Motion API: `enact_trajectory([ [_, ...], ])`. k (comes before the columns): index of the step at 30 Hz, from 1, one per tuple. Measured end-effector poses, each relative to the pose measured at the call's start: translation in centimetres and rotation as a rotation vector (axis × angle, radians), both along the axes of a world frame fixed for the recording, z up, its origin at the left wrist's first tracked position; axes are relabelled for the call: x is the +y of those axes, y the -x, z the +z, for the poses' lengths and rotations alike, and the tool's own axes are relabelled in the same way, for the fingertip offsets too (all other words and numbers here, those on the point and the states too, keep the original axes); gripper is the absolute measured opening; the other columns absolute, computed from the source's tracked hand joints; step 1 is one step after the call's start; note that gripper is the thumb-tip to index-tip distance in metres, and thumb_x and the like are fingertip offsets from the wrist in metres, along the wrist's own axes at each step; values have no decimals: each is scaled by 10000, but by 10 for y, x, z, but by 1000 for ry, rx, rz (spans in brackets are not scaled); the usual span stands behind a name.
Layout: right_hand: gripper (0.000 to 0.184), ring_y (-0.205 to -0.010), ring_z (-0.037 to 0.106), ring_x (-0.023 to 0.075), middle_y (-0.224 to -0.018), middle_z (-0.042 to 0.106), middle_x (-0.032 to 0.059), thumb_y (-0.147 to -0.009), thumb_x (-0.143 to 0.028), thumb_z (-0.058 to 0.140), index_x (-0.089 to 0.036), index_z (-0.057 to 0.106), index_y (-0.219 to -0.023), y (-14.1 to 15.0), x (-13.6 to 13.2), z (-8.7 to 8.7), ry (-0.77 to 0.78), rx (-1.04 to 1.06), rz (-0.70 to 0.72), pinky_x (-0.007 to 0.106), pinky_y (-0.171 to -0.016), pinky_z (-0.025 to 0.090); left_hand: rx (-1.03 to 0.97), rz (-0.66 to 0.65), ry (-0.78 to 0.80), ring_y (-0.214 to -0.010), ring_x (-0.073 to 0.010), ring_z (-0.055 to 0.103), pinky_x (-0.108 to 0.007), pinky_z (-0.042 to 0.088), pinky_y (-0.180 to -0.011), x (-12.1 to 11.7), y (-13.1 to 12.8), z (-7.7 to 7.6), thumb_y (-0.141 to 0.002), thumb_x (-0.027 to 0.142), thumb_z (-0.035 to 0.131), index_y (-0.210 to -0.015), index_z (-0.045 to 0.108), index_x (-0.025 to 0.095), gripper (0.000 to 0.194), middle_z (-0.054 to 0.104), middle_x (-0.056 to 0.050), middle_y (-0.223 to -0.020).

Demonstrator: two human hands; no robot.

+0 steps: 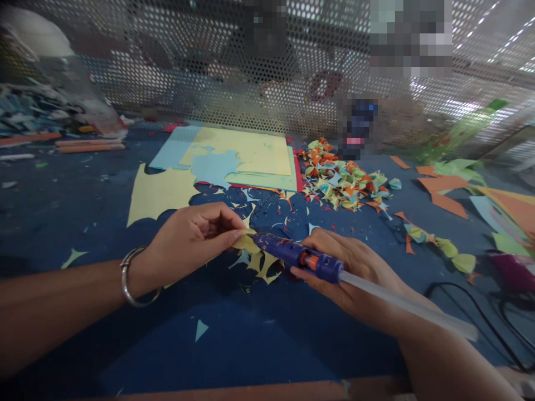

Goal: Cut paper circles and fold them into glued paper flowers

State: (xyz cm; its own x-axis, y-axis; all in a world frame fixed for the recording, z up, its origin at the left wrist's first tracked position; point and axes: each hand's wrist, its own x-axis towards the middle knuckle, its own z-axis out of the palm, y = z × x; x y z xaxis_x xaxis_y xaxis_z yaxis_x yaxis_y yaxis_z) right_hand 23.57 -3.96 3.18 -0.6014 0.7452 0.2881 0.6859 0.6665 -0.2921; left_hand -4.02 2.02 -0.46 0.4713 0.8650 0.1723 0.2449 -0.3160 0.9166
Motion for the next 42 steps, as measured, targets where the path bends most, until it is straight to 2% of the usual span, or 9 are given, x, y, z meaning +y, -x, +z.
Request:
enact_trajectory([
  [19, 83, -672, 627, 168, -839, 635, 23, -1011, -329, 501, -255, 527, -1038, -6, -1, -4, -62, -66, -26, 279, -587, 495, 15, -2, 26, -669, -103, 622, -206, 481, -579, -1, 1, 1, -891, 272, 646, -888, 690, 178, 104, 712, -17, -795],
  [25, 90, -624, 609, 160, -821, 620, 12, -1023, -345, 481, -261, 513, -1016, -5, -2, -3, -50, -51, -17, 278, -557, 479, 32, 11, 27, -670, -115, 639, -215, 485, -576, -1, -1, 4, -869, 248, 657, -871, 693, 174, 83, 722, -21, -777],
  [34, 82, -667, 668, 189, -833, 652, 27, -1021, -343, 471, -266, 499, -1012, -7, 0, -4, -141, -93, -20, 291, -548, 502, 41, 11, 25, -659, -112, 642, -211, 482, -570, -2, 1, 2, -872, 245, 649, -873, 692, 185, 73, 724, -11, -768],
  [37, 98, -682, 686, 200, -862, 678, 38, -1014, -343, 476, -261, 510, -1054, -7, -1, -5, -214, -103, -54, 299, -574, 524, 47, 10, 26, -661, -114, 640, -213, 480, -569, -1, 0, 1, -873, 235, 640, -876, 694, 189, 72, 721, -11, -762],
  [42, 114, -687, 693, 201, -875, 696, 40, -995, -356, 501, -263, 529, -1055, -10, 0, -5, -235, -54, -96, 297, -601, 539, 15, 22, 44, -658, -116, 631, -223, 488, -578, -1, 0, -2, -873, 239, 630, -871, 685, 183, 78, 710, -22, -783],
])
